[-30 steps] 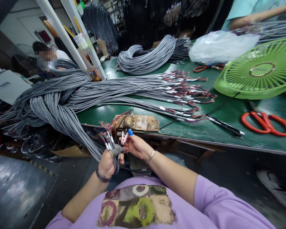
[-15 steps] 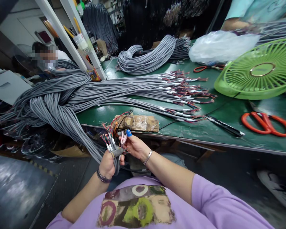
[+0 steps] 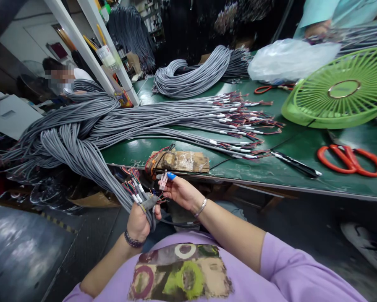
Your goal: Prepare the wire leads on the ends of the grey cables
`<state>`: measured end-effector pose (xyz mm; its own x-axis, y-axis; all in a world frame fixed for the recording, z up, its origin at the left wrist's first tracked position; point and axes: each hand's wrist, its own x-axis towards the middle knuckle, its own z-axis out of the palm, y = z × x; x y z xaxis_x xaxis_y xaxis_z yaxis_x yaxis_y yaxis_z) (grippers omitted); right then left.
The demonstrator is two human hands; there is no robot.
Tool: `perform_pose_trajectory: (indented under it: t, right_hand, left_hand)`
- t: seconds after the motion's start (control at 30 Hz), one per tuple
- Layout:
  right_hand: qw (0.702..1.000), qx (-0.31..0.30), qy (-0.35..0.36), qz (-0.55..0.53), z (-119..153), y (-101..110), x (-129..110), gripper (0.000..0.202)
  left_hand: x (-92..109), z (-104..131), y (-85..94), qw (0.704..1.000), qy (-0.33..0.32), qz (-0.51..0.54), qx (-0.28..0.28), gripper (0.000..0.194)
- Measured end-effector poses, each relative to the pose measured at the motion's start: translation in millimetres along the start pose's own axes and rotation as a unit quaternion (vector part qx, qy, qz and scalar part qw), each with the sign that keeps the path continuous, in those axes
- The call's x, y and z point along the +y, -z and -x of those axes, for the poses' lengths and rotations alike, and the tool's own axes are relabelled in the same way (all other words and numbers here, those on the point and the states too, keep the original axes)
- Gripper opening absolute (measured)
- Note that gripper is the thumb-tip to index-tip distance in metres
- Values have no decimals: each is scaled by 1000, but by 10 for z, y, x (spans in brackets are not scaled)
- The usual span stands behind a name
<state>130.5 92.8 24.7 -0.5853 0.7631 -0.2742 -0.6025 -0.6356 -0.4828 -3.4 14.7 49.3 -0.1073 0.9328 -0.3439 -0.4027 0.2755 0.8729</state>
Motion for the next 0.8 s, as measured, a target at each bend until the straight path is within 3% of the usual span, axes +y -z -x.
perform_pose_trajectory:
  t: [0.17, 0.53, 0.8]
  right_hand:
    - [1000, 8, -5, 9, 9, -27, -27, 32]
    - [997, 60, 55, 12, -96, -28, 19, 24]
    - [998, 46, 41, 6, -58, -34, 36, 26]
  left_hand:
    - [-26, -56, -20, 1000, 0, -2, 7, 30]
    - [-76, -167, -93, 999, 31, -23, 8, 27]
    - [-85, -161, -80, 999, 26, -25, 5, 29]
